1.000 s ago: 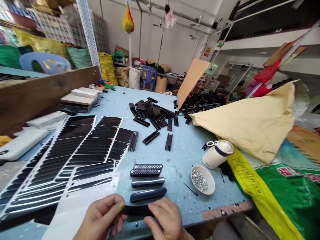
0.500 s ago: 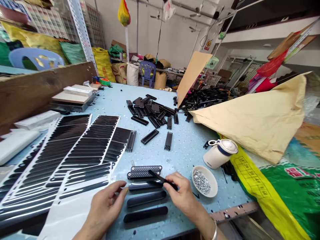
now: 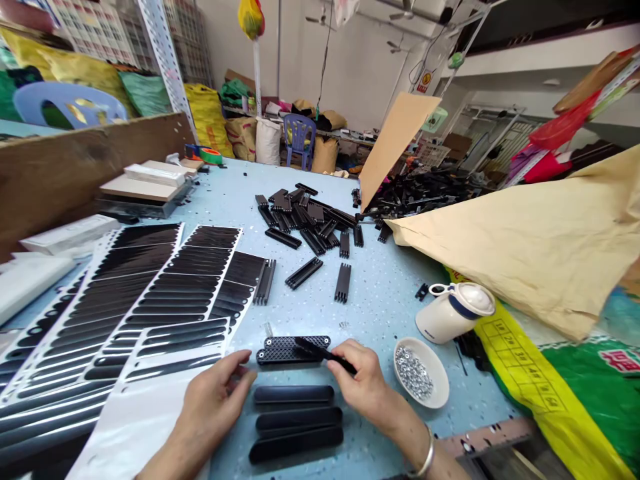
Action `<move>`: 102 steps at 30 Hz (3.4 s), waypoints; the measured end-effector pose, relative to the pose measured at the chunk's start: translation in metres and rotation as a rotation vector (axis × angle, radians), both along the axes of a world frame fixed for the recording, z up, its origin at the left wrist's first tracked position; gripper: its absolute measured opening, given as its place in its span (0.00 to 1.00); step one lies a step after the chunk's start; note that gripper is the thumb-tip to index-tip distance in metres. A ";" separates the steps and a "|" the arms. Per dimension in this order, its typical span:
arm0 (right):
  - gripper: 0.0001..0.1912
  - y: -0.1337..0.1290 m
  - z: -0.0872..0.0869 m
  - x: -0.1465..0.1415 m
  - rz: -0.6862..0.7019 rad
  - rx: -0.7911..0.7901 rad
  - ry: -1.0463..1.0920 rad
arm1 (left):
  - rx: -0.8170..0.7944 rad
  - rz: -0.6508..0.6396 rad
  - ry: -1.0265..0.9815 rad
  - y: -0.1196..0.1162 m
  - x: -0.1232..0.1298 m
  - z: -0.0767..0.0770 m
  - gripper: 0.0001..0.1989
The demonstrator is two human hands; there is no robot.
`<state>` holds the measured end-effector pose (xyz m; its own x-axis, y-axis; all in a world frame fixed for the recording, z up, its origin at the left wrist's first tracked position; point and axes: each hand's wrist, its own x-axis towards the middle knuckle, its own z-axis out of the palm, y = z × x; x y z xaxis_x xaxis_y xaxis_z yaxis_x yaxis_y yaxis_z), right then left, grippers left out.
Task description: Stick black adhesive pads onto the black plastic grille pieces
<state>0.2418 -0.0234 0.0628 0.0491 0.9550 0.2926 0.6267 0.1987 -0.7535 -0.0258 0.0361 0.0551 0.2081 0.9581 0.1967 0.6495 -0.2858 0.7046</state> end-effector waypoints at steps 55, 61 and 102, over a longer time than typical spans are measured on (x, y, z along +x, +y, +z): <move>0.06 0.018 0.006 -0.024 0.299 0.093 -0.223 | -0.158 -0.142 -0.072 -0.007 0.008 0.009 0.09; 0.06 0.019 0.006 -0.025 0.314 0.080 -0.233 | -0.142 -0.143 -0.066 -0.008 0.008 0.008 0.09; 0.06 0.018 0.004 -0.025 0.309 0.073 -0.231 | 0.207 -0.253 -0.110 -0.006 0.009 -0.001 0.09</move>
